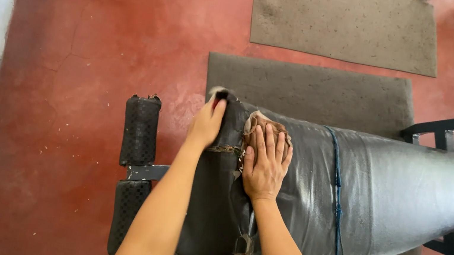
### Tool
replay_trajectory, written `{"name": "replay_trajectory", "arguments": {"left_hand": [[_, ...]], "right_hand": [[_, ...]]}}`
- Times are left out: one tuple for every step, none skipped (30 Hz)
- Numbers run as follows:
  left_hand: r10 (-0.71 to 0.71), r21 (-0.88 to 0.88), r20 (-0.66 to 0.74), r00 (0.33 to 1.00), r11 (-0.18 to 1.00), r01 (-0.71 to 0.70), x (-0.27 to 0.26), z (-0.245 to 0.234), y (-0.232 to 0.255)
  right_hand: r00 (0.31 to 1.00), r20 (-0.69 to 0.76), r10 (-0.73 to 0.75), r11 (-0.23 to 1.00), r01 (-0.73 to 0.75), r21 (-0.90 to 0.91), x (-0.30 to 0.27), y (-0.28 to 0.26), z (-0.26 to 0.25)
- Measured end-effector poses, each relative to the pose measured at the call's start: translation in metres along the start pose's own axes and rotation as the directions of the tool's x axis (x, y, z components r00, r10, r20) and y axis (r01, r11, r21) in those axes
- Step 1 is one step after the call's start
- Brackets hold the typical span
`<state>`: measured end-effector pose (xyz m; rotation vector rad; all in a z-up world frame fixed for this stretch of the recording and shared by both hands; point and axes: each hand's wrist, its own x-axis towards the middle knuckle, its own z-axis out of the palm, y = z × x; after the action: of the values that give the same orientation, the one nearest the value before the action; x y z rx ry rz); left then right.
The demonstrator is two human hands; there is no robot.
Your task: Cleaning and wiping down a weightlifting bench and its frame in a gym.
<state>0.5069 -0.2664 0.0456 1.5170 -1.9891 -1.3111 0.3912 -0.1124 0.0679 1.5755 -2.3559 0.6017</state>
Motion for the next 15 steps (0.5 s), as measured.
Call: {"name": "replay_trajectory", "arguments": {"left_hand": [[0.077, -0.064, -0.091, 0.993, 0.994, -0.083, -0.024, -0.005, 0.005], [0.147, -0.121, -0.185, 0.972, 0.978, -0.171, -0.048, -0.011, 0.01], [0.146, -0.118, -0.184, 0.972, 0.978, -0.169, -0.077, -0.005, 0.001], [0.278, -0.065, -0.258, 0.925, 0.95, -0.304, -0.107, 0.001, -0.009], [0.405, -0.003, -0.323, 0.855, 0.903, -0.429, -0.136, 0.007, -0.018], [0.405, -0.002, -0.322, 0.856, 0.904, -0.428, -0.176, 0.012, -0.021], [0.386, 0.032, -0.219, 0.896, 0.921, -0.389, -0.215, 0.017, -0.023], [0.357, 0.071, -0.114, 0.927, 0.934, -0.351, -0.253, 0.022, -0.025], [0.356, 0.07, -0.113, 0.927, 0.934, -0.35, -0.27, 0.03, -0.033], [0.425, 0.09, -0.056, 0.903, 0.903, -0.42, -0.288, 0.038, -0.04], [0.49, 0.105, 0.0, 0.872, 0.867, -0.487, -0.305, 0.046, -0.048], [0.489, 0.104, -0.001, 0.872, 0.868, -0.486, -0.292, 0.044, -0.038], [0.516, 0.161, -0.013, 0.856, 0.846, -0.508, -0.277, 0.042, -0.029], [0.543, 0.218, -0.023, 0.839, 0.822, -0.526, -0.262, 0.04, -0.02], [0.546, 0.218, -0.025, 0.837, 0.82, -0.528, -0.234, 0.04, -0.011]], "right_hand": [[1.0, -0.018, 0.001, 1.0, -0.001, -0.002, 0.001, 0.0, 0.001], [0.999, -0.035, 0.002, 1.0, -0.002, -0.003, 0.001, -0.001, 0.001], [0.999, -0.034, 0.004, 1.0, -0.004, -0.001, 0.002, -0.001, 0.002], [0.999, -0.047, 0.0, 1.0, 0.001, 0.005, 0.002, -0.001, 0.002], [0.998, -0.06, -0.005, 1.0, 0.006, 0.01, 0.002, 0.0, 0.003], [0.998, -0.059, -0.004, 1.0, 0.005, 0.011, 0.003, -0.004, -0.004], [1.0, -0.016, 0.008, 0.999, -0.007, 0.033, 0.006, -0.007, -0.011], [0.999, 0.028, 0.019, 0.998, -0.02, 0.055, 0.008, -0.01, -0.017], [0.999, 0.03, 0.019, 0.998, -0.021, 0.054, 0.008, -0.01, -0.017], [0.999, 0.028, 0.023, 0.998, -0.025, 0.06, 0.007, -0.01, -0.017], [0.999, 0.026, 0.025, 0.997, -0.027, 0.066, 0.007, -0.01, -0.017], [0.999, 0.027, 0.023, 0.998, -0.025, 0.065, 0.006, -0.008, -0.016], [0.999, 0.036, 0.032, 0.996, -0.034, 0.077, 0.007, -0.007, -0.014], [0.998, 0.046, 0.04, 0.995, -0.044, 0.088, 0.007, -0.006, -0.012], [0.998, 0.042, 0.038, 0.995, -0.042, 0.087, 0.008, -0.004, -0.011]]}}
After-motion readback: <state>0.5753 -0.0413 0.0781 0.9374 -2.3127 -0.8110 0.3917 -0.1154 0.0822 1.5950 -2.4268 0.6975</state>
